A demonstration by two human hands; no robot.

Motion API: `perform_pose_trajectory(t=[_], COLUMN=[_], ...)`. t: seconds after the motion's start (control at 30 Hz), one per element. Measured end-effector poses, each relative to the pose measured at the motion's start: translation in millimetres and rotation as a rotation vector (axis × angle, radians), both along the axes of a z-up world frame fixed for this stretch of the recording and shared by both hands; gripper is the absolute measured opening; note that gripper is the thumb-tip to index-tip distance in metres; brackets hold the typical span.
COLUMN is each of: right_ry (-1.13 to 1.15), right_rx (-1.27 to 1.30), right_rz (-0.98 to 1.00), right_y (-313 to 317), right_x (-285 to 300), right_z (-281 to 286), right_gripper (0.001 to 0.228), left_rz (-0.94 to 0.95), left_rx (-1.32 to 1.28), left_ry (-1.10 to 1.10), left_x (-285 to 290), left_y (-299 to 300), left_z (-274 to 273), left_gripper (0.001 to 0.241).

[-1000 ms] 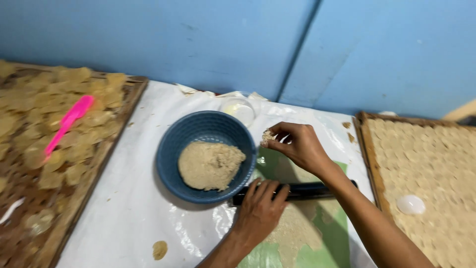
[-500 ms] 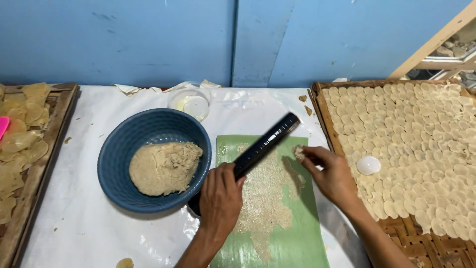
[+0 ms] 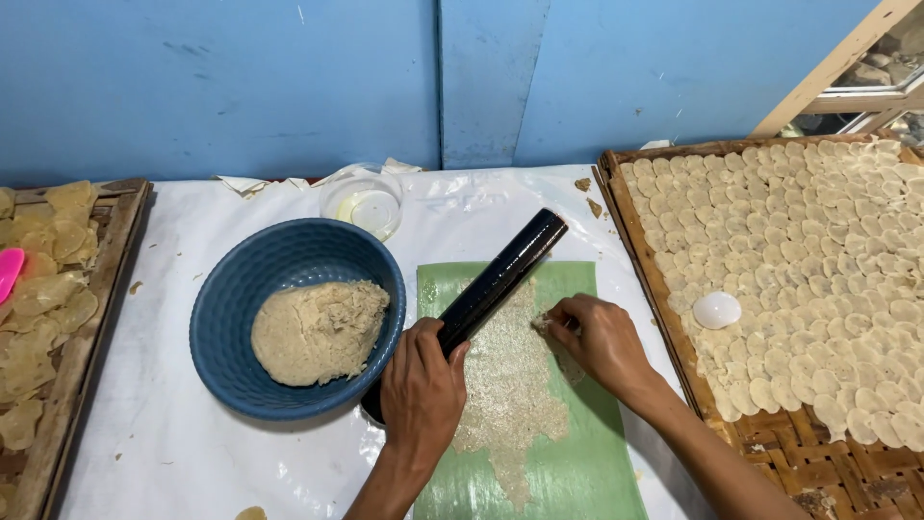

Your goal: Rolling out dough and cutting it into small circular shapes for crackers.

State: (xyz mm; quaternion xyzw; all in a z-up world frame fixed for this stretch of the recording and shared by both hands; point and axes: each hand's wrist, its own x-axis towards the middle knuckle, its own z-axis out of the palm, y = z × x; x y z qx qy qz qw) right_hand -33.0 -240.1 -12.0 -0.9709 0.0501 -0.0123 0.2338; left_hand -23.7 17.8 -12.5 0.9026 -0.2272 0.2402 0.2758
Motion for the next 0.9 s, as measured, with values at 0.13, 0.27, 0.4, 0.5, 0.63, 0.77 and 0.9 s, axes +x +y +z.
perform_pose_trajectory(t=[0.13, 0.27, 0.4, 0.5, 0.63, 0.77, 0.9], right_ry=[-0.106, -0.117, -0.102, -0.119, -0.161, -0.270, -0.277], right_rx=[0.037, 0.095, 0.015, -0.050, -0.063, -0.037, -0.020], right_rz=[-0.013, 0.072, 0.183, 0.217, 0.188, 0.210, 0.210], right_y=[-6, 0, 15, 20, 14, 5, -17], right_x=[9, 4, -10, -15, -10, 23, 70], right_z=[-12, -4, 12, 17, 17, 20, -4], right_gripper=[0.022, 0.008, 0.018, 0.022, 0.027, 0.020, 0.033], left_rz=[-0.001, 0.011, 0.058, 0.111, 0.156, 0.141, 0.097], left_rx=[-0.006, -0.014, -0.027, -0.030, -0.068, -0.089, -0.113], left_ry=[0.003, -0.004, 0.027, 0.051, 0.128, 0.122, 0.140], left_x=[1, 2, 6, 5, 5, -3, -11], left_y=[2, 3, 5, 9, 15, 14, 12], left_z=[1, -1, -8, -3, 5, 10, 12], left_gripper=[0.039, 0.040, 0.035, 0.035, 0.036, 0.034, 0.037])
